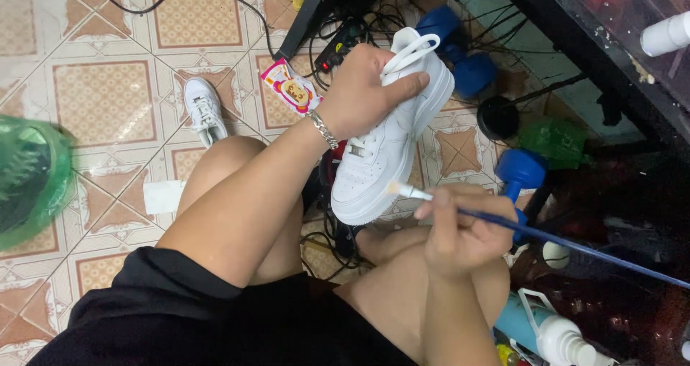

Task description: The person paints a white sneaker using a paintbrush and white paint. They repeatedly dip the brush into a small container on the desk and apply the paint to the shoe's upper and sole, rotating the shoe to cover different areas.

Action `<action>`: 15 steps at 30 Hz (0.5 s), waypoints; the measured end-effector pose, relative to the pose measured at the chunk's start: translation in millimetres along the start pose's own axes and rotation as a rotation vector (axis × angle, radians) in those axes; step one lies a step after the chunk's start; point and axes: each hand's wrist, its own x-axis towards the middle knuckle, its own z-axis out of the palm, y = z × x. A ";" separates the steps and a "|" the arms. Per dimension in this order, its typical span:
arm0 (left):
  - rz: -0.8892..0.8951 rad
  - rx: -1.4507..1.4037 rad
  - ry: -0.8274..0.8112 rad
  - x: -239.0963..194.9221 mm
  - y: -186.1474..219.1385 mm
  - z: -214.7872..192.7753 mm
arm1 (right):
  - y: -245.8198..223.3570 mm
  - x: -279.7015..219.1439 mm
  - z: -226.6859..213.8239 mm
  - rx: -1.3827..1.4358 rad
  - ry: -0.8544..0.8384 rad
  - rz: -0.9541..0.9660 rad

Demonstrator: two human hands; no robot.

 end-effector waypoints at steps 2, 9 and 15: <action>0.010 0.003 -0.006 -0.5 -0.6 0.4 | 5.1 1.8 0.3 -0.060 0.041 -0.016; -0.005 -0.043 -0.050 -3.0 2.6 0.3 | 2.4 -1.1 -3.6 -0.034 0.003 -0.010; 0.040 -0.032 -0.067 -3.3 0.2 -0.6 | 5.4 -5.0 -7.0 -0.005 0.020 -0.030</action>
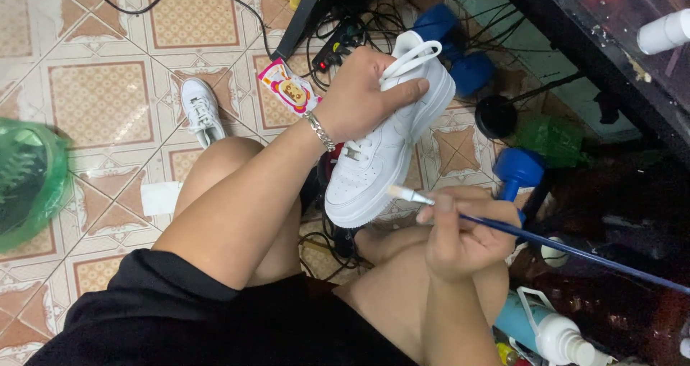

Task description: The person paints a white sneaker using a paintbrush and white paint. They repeatedly dip the brush into a small container on the desk and apply the paint to the shoe's upper and sole, rotating the shoe to cover different areas.

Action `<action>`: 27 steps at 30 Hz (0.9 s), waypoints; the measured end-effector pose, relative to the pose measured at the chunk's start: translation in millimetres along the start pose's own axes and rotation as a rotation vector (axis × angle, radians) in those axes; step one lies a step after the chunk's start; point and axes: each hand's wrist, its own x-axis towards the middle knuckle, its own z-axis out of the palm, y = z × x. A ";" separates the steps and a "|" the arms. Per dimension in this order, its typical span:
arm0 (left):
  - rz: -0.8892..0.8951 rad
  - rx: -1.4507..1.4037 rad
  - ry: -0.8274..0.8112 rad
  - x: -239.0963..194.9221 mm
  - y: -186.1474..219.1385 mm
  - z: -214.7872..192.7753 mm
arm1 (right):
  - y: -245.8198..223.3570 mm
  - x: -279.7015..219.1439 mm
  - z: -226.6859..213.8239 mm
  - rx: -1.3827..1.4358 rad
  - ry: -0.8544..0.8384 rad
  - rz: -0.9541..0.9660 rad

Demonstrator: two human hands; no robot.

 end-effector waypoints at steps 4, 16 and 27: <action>-0.008 -0.032 -0.005 0.0 -0.8 0.7 | 0.7 5.8 5.4 0.008 0.024 0.074; 0.078 -0.029 -0.050 -0.6 2.1 1.8 | 0.9 10.5 7.4 -0.100 0.081 0.072; -0.109 0.007 0.078 4.3 -6.6 2.5 | -9.0 -3.2 -2.4 0.091 -0.116 -0.014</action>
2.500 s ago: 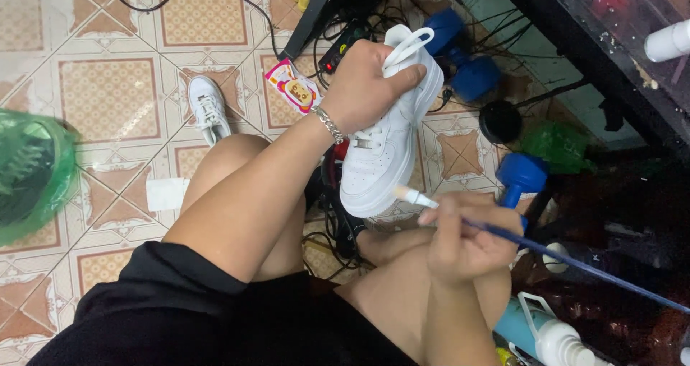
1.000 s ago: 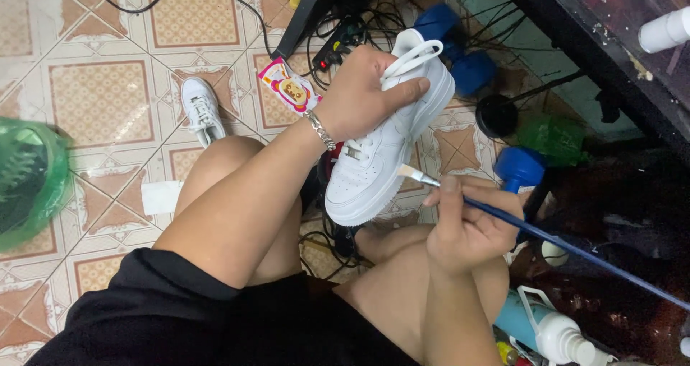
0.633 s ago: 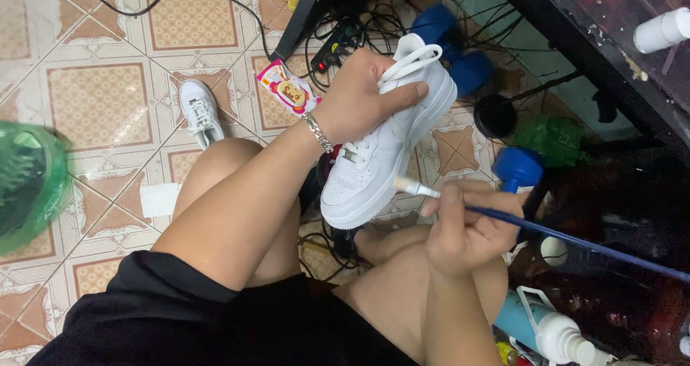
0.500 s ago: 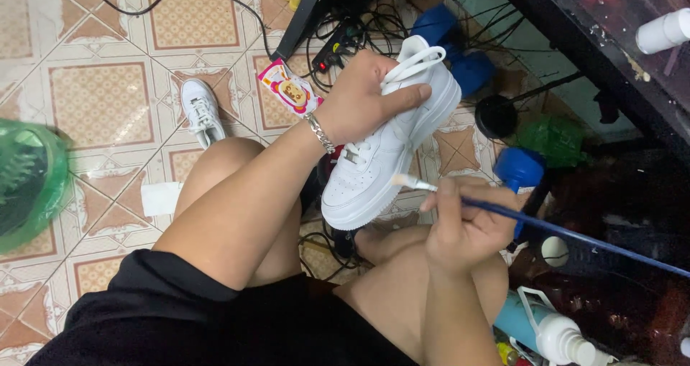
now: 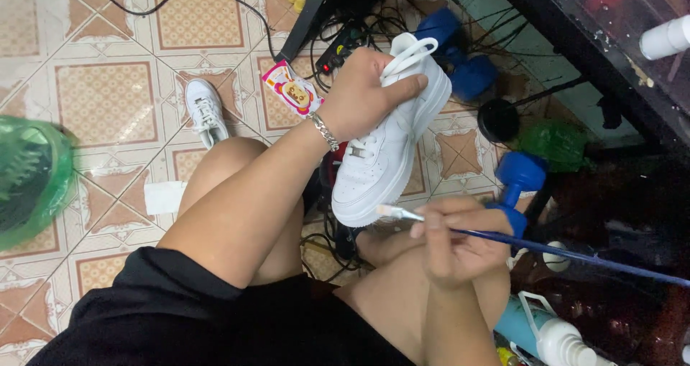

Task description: The person paints a white sneaker using a paintbrush and white paint. They repeatedly dip the brush into a small container on the desk and apply the paint to the shoe's upper and sole, rotating the shoe to cover different areas.

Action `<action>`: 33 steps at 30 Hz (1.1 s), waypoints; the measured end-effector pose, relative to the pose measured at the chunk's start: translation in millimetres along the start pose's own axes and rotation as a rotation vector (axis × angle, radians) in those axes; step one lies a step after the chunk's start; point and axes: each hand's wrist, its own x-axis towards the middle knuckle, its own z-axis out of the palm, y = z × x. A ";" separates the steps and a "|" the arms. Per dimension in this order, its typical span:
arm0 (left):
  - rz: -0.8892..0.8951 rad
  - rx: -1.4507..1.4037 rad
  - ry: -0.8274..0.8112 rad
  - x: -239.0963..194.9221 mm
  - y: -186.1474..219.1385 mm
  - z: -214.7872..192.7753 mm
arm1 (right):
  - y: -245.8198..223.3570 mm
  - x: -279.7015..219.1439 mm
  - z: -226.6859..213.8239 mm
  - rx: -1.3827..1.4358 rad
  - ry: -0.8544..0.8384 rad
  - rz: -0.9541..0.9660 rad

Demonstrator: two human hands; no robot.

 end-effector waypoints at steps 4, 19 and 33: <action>-0.036 0.042 0.034 3.3 0.2 -2.3 | 8.7 7.5 2.8 -0.047 0.021 -0.026; -0.146 -0.121 0.122 9.1 -6.6 -4.1 | 11.9 -6.6 -3.6 0.030 0.053 -0.130; -0.204 -0.138 0.201 20.9 -27.5 -9.5 | 31.5 7.1 -13.2 -0.053 0.154 -0.179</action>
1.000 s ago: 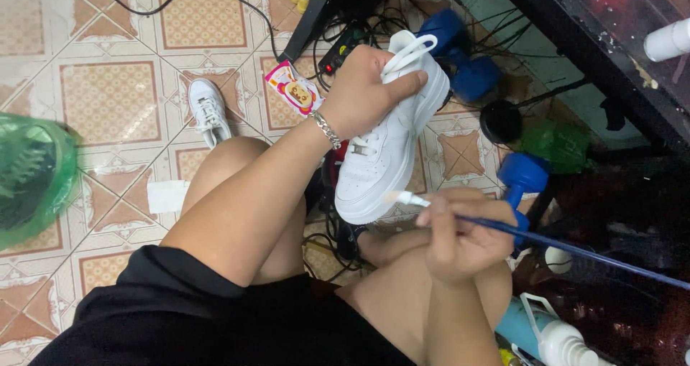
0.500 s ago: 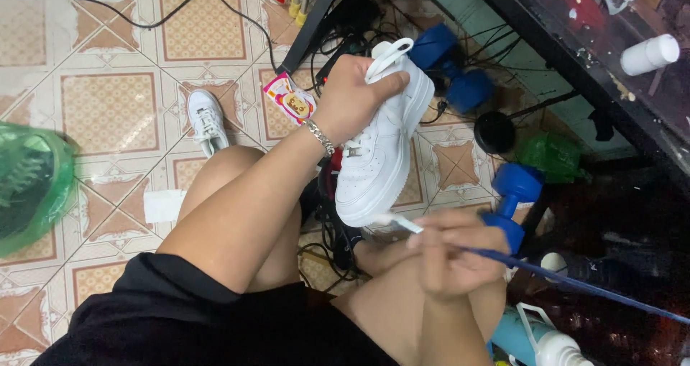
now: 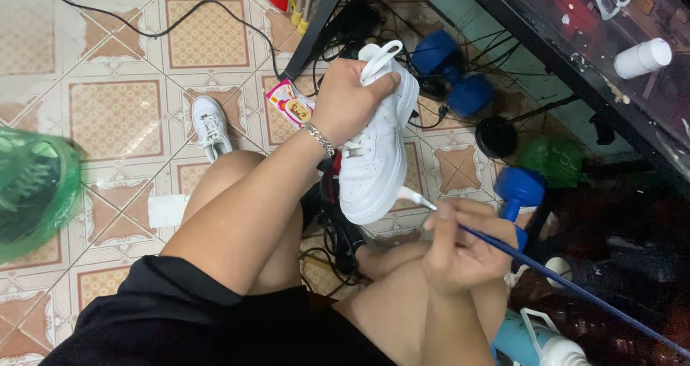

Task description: The person paints a white sneaker using a paintbrush and white paint. They repeatedly dip the brush into a small container on the desk and apply the paint to the shoe's upper and sole, rotating the shoe to cover different areas.

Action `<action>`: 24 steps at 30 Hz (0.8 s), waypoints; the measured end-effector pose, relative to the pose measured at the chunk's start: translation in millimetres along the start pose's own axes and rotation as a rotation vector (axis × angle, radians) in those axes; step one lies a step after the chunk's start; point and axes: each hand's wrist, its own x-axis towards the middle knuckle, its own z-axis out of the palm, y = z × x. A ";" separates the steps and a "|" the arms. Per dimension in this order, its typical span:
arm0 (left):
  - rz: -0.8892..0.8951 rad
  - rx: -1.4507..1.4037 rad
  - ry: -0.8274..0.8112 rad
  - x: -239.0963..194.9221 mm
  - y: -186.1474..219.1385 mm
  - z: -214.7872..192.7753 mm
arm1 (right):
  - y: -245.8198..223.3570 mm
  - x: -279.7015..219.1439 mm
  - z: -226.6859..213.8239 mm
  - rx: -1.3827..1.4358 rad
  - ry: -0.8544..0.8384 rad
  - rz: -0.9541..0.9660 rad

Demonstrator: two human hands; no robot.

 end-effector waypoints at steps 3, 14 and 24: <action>0.029 0.097 -0.013 -14.4 18.3 -0.6 | -14.4 -7.7 0.7 0.135 -0.096 0.064; 0.059 0.071 -0.013 -13.2 16.8 -0.8 | -14.6 -8.5 11.1 0.112 -0.055 0.138; -0.139 0.322 -0.164 -24.5 26.6 3.9 | -11.6 27.5 -2.7 -0.203 0.220 0.106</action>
